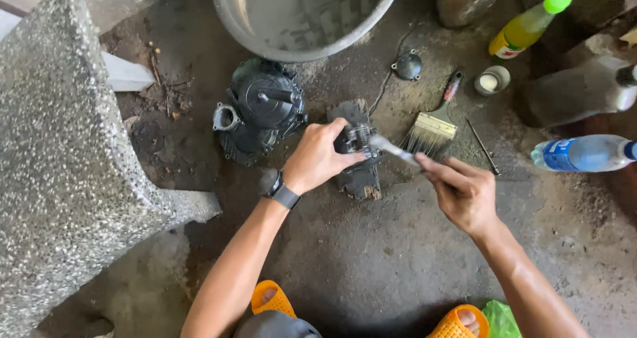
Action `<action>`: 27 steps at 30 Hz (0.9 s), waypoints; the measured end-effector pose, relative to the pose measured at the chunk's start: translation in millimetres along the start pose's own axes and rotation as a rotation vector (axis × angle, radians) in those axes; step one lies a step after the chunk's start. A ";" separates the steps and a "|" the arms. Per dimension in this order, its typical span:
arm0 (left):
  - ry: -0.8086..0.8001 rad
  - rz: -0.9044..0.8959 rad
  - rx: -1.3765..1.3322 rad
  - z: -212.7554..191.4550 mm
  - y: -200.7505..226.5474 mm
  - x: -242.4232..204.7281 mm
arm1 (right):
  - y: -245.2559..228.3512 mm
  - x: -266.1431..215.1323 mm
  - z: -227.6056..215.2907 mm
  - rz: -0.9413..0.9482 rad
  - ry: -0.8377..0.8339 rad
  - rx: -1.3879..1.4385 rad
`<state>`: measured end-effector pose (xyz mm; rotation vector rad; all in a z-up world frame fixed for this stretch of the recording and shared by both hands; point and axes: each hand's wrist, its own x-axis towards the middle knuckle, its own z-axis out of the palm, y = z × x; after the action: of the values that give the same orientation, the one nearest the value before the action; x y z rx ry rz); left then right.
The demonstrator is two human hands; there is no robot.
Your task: Cleaning and scraping residue from motorcycle engine casing parts using a brush and a scraper tool.
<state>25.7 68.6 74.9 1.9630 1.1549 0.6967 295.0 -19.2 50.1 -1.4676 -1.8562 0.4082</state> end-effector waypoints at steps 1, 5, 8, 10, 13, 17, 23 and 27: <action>-0.038 0.005 0.021 -3.4 0.9 1.0 | 3.1 2.7 1.5 -0.101 -0.072 -0.052; -0.129 0.003 0.021 -1.7 -0.9 3.8 | 9.2 34.7 5.2 -0.166 -0.040 0.060; -0.091 0.059 0.008 -4.6 -2.1 0.6 | 20.5 37.0 5.0 -0.169 -0.103 0.055; -0.113 0.007 0.030 -7.2 5.4 3.1 | 19.9 36.6 8.7 -0.137 -0.079 0.102; -0.174 -0.081 0.039 -6.8 9.2 1.2 | 18.7 36.8 10.1 -0.126 -0.120 0.106; -0.153 -0.021 0.021 0.1 -2.2 -8.3 | 50.3 17.7 -4.0 0.013 -0.126 0.316; -0.194 0.092 0.053 12.3 0.7 -11.8 | 38.3 47.0 -18.5 0.118 -0.477 0.296; -0.170 0.146 0.084 13.2 -6.3 -16.3 | 54.1 53.9 -25.7 0.072 -0.563 0.238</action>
<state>25.2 51.8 60.9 2.1486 0.9591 0.5511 346.5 42.8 51.5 -1.3438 -2.0846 1.1324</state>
